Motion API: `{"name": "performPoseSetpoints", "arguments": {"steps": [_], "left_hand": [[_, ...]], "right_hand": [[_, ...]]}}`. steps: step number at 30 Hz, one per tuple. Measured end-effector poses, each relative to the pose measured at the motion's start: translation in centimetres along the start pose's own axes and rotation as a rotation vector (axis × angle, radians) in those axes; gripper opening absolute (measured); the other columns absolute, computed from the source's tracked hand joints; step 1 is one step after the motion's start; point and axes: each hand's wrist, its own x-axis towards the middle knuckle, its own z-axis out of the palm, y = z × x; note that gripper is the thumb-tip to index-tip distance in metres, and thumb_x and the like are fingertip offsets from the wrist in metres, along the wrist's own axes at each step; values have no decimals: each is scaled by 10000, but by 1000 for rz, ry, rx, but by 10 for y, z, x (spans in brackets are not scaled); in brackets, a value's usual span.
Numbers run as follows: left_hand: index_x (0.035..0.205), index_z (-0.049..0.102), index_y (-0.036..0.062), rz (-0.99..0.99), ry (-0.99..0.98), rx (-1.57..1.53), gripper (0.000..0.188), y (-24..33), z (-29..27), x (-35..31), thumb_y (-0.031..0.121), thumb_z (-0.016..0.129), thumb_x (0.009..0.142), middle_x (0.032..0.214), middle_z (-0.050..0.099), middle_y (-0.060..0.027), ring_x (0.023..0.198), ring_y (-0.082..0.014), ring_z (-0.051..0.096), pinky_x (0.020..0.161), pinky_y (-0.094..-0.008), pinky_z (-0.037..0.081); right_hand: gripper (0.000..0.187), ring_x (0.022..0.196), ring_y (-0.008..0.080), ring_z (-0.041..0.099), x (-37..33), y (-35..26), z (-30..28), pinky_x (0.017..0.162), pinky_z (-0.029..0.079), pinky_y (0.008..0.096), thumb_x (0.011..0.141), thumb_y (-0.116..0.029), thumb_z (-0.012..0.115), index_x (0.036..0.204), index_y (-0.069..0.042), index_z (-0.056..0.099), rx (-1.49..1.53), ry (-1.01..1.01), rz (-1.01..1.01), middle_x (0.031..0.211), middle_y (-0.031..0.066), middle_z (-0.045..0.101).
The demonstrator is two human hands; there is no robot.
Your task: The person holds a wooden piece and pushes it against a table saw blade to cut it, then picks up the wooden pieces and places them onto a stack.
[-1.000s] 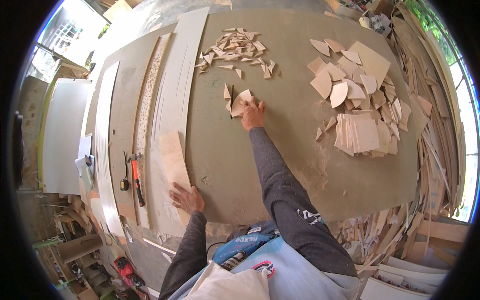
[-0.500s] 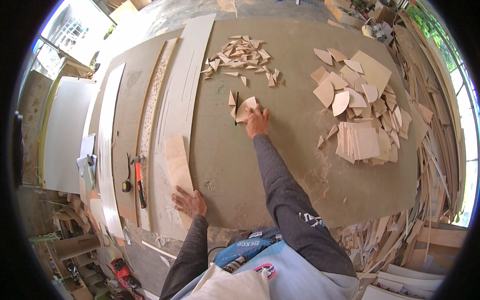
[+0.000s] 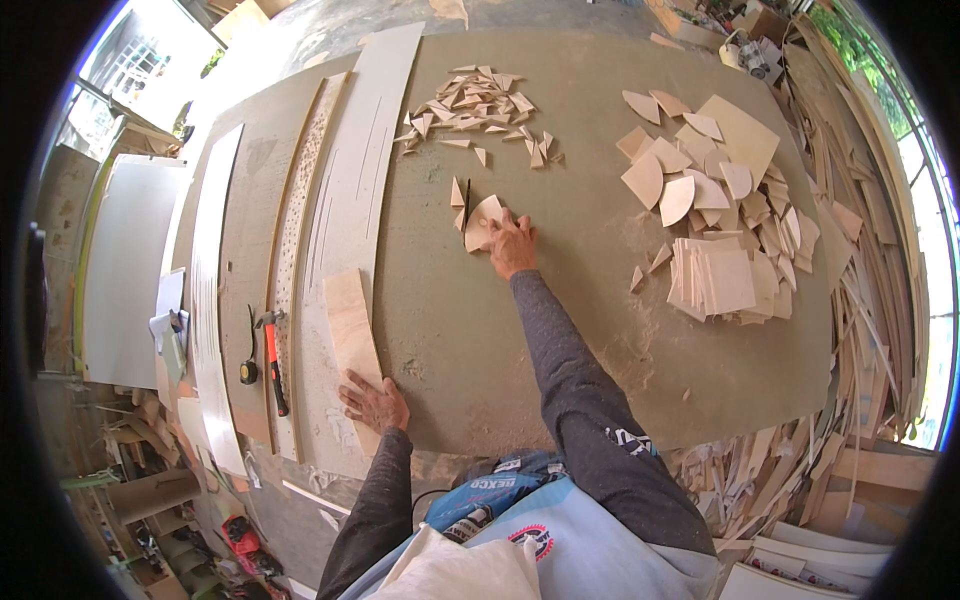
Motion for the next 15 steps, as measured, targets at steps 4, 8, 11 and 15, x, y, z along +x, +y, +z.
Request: {"name": "performPoseSetpoints", "arguments": {"steps": [4, 8, 11, 15], "left_hand": [[1658, 51, 103, 9, 6, -5, 966, -1, 0, 0, 433, 625, 955, 1656, 120, -304, 1567, -437, 79, 1229, -638, 126], [1659, 62, 101, 5, 10, -10, 964, 0, -1, 0, 433, 629, 953, 1655, 122, -306, 1565, -439, 87, 1227, -638, 129], [1658, 78, 99, 1, 14, -5, 957, 0, -1, 0, 437, 630, 952, 1656, 123, -306, 1564, -437, 95, 1226, -634, 134], [1656, 95, 96, 0, 20, -4, 948, 0, -2, -1, 440, 630, 953, 1656, 129, -306, 1563, -435, 104, 1228, -627, 138]], "right_hand": [[519, 1164, 337, 472, 0, -5, 2, 979, 432, 519, 869, -317, 776, 1346, -138, 678, -12, 9, 33, 1455, 73, 510], [522, 1175, 343, 463, 1, -9, -2, 1005, 420, 516, 874, -329, 771, 1351, -140, 678, -29, -1, 65, 1446, 75, 513], [517, 1181, 347, 457, 2, -14, -4, 1020, 412, 509, 874, -340, 771, 1340, -132, 686, -34, -10, 97, 1420, 78, 523], [510, 1170, 352, 460, 2, -15, -1, 1025, 410, 500, 862, -336, 785, 1313, -114, 701, -31, 30, 112, 1381, 90, 537]]}}
